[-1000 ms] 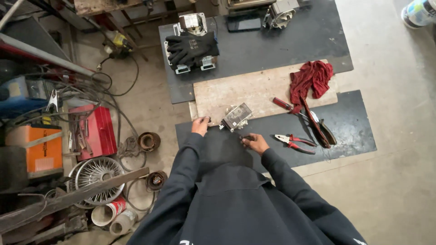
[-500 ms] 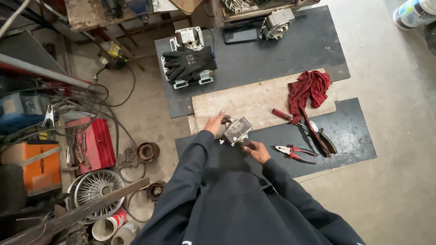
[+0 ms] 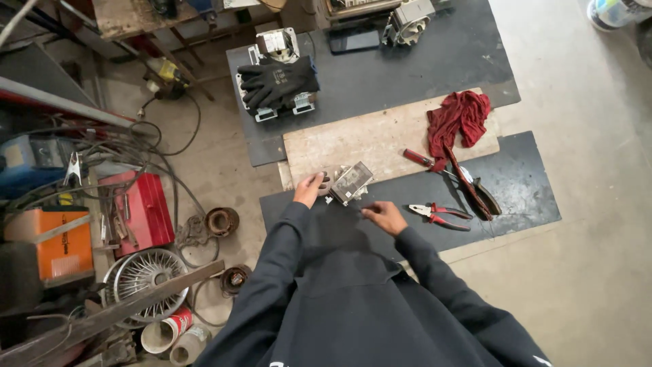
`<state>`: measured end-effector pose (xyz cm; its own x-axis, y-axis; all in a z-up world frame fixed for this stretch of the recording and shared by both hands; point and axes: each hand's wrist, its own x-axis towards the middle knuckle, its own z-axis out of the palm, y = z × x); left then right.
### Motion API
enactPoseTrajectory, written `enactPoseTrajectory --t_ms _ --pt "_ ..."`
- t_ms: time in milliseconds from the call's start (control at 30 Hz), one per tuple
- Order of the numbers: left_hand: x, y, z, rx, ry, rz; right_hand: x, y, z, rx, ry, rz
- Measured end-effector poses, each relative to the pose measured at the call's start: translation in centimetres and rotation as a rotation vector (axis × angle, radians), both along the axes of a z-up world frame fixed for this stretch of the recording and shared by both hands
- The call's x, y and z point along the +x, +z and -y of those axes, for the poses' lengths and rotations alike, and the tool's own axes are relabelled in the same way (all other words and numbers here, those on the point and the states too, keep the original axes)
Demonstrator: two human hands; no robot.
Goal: Winding copper wire around a core and assembling electronic components on a workbench
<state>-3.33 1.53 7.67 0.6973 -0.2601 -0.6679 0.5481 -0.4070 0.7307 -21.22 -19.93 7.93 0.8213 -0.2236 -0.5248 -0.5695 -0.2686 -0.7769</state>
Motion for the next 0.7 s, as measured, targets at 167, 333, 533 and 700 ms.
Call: enactPoseTrajectory --t_ms 167,333,533,700 --pt "0.5 -4.2 0.2 0.117 -0.122 0.043 0.0 -5.9 0.2 -0.101 -0.02 -0.066" --pt "0.5 1.0 -1.1 0.058 -0.019 0.032 -8.0 -2.4 8.1 -0.371 0.138 -0.044" --pt "1.7 -1.0 -2.3 -0.02 0.041 0.085 -9.3 5.0 8.6 -0.221 0.297 -0.061" --pt "1.0 -6.5 -0.9 0.058 -0.038 0.092 -5.0 4.9 3.2 -0.203 0.278 0.014"
